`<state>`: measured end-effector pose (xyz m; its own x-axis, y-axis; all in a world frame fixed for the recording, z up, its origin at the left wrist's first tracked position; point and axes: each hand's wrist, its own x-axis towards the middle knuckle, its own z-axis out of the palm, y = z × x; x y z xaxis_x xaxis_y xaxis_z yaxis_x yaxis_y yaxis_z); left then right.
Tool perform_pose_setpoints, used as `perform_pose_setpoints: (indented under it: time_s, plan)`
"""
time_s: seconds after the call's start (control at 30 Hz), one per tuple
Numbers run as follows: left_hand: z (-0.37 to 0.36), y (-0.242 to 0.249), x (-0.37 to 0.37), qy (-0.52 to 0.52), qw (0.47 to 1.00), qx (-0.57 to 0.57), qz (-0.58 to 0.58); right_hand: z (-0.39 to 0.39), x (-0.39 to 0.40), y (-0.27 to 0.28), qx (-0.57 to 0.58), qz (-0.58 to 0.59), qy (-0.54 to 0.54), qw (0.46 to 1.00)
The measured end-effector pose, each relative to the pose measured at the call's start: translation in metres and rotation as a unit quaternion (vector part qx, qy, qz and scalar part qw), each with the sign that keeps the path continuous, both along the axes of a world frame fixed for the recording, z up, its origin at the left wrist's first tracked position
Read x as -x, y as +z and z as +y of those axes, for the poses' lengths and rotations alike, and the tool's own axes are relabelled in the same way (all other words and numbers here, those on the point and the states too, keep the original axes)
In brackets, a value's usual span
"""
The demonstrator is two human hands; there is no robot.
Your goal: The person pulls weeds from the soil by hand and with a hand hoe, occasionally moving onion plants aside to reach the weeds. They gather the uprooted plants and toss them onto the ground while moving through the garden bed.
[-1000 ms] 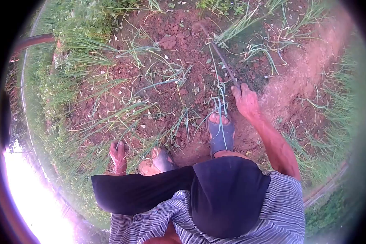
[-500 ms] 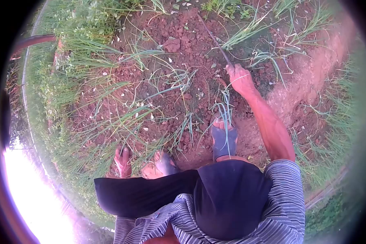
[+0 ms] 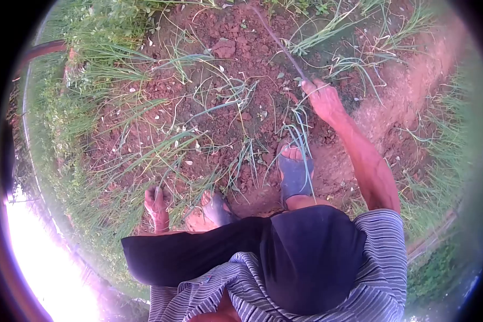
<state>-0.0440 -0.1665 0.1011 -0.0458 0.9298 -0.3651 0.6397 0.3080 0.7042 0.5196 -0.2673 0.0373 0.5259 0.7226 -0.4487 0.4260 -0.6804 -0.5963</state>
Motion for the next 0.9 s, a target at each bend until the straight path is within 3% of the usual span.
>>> perform_pose_setpoints:
  time_s: [0.03,0.13,0.23,0.3,0.47,0.53,0.63,0.77,0.87,0.9]
  plan:
    - [0.003,0.012,-0.011,-0.003,1.0,-0.004,0.008,0.006,-0.001,-0.004,-0.024,-0.036,0.007,0.999]
    - [0.002,0.019,-0.022,0.001,1.0,-0.01,0.019,0.005,0.0,-0.014,0.036,0.001,0.043,0.998]
    - [-0.009,0.015,-0.02,-0.009,1.0,0.007,0.0,-0.046,0.006,-0.048,-0.009,-0.078,0.135,0.988]
    - [-0.019,0.009,-0.016,0.03,0.999,0.015,-0.035,-0.072,0.009,-0.042,-0.051,-0.151,0.222,0.962]
    - [-0.015,0.003,-0.013,0.02,0.999,0.02,-0.036,-0.083,0.023,-0.007,0.06,-0.088,0.096,0.99]
    - [-0.017,0.007,-0.017,0.015,0.999,0.026,-0.033,-0.069,0.021,0.019,0.191,-0.026,0.044,0.98]
    - [-0.015,0.005,-0.016,0.002,0.999,0.022,-0.03,-0.044,0.006,0.003,0.043,-0.083,0.118,0.989]
    - [-0.015,0.021,-0.03,0.004,1.0,0.017,-0.019,0.043,-0.016,-0.024,-0.098,-0.291,0.269,0.913]
    - [-0.015,0.024,-0.024,-0.008,1.0,-0.003,0.008,0.059,-0.012,-0.047,-0.101,-0.241,0.203,0.944]
    - [-0.017,0.027,-0.025,-0.004,1.0,-0.002,0.01,0.044,-0.008,-0.041,-0.094,-0.241,0.233,0.937]
